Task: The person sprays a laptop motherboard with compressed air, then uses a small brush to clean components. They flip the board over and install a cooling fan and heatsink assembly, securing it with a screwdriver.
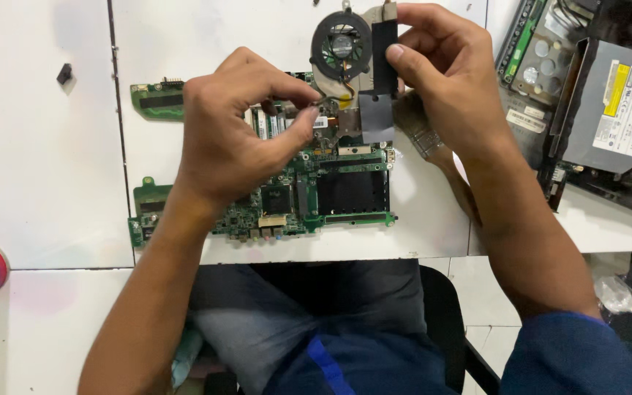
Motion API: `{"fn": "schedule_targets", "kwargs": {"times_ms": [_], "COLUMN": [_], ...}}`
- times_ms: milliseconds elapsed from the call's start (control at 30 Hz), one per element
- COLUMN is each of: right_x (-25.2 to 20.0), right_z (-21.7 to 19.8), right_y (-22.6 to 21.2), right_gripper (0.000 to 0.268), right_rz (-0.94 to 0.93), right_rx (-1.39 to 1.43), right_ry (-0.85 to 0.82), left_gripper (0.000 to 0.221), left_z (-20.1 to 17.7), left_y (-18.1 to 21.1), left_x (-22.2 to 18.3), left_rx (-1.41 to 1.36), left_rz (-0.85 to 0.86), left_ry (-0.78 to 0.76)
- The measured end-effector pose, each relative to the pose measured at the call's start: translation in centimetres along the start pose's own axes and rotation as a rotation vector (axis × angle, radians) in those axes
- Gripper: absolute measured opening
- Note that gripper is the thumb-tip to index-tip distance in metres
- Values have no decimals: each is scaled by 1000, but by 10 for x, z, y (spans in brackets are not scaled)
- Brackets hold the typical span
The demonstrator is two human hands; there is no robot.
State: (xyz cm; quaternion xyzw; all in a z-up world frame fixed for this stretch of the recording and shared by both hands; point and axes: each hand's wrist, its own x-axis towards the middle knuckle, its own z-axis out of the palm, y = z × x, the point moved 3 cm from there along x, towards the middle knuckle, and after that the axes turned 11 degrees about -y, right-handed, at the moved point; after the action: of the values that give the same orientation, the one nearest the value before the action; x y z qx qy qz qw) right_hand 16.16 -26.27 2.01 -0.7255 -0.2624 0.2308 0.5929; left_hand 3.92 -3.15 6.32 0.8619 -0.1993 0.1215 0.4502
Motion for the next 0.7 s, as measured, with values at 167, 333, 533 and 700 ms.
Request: {"fn": "schedule_targets", "kwargs": {"times_ms": [167,333,533,700], "right_x": [-1,-1,-4,-1], "right_z": [3,6,-12,-20], "right_y": [-4,-14,6,5], "right_gripper": [31,28,52,49], "right_rz": [-19,32,5,-19], "right_rx": [67,65,234,299], "right_ry": [-50,-42,12,150], "left_gripper": [13,14,19,42], "left_z": [-2,-3,0,1], "left_y": [8,7,-7,-38], "left_x": [2,2,-3,-11], "left_rx": [-9,28,96,36], "left_rz": [17,49,147,113], "left_ry": [30,59,139,102]}}
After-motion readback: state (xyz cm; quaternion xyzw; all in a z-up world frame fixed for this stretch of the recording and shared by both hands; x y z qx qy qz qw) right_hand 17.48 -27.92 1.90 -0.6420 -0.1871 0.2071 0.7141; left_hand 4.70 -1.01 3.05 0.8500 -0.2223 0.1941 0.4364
